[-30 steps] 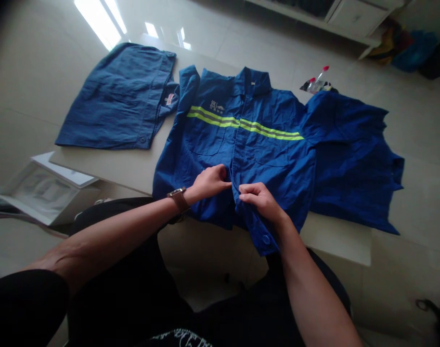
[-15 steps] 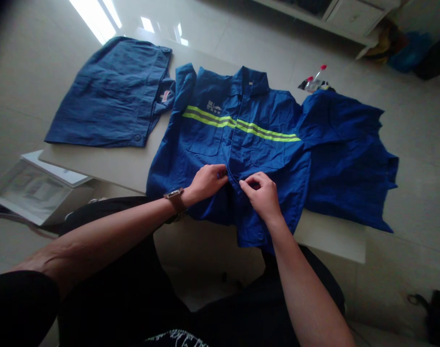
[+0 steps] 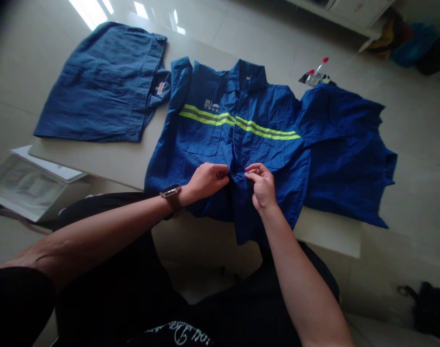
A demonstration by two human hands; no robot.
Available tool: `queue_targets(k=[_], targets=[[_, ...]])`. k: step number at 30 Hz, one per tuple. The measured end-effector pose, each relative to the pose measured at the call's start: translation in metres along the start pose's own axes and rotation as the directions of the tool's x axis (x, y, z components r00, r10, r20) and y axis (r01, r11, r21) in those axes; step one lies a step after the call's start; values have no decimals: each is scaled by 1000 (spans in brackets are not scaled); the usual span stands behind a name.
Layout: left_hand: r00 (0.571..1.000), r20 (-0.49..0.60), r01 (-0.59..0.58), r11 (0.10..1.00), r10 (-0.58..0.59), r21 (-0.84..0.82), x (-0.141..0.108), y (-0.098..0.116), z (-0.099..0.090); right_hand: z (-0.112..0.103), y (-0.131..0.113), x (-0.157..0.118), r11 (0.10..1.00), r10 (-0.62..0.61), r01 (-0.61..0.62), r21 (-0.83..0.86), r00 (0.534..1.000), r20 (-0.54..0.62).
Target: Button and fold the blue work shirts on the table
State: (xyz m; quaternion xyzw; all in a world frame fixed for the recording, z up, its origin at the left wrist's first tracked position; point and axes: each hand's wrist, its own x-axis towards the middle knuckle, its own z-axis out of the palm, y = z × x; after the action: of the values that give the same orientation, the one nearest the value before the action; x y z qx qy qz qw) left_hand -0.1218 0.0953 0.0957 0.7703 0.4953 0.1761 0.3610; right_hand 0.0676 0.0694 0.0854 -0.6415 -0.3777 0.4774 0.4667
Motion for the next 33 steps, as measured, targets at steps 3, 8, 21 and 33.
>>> queue_targets(k=[3,8,21,33], targets=[[1000,4,-6,1000,6,-18,1,0,-1,1,-4,-5,965,-144,152,-214,988,53],[998,22,-57,995,59,-86,1,-5,0,7,-8,-16,782,-313,396,-482,917,247],[999,42,25,997,-28,73,0,-7,1,6,1,-9,769,-321,433,-471,898,301],[998,55,46,997,-42,-63,4,-9,1,15,6,-11,718,-351,434,-545,901,256]])
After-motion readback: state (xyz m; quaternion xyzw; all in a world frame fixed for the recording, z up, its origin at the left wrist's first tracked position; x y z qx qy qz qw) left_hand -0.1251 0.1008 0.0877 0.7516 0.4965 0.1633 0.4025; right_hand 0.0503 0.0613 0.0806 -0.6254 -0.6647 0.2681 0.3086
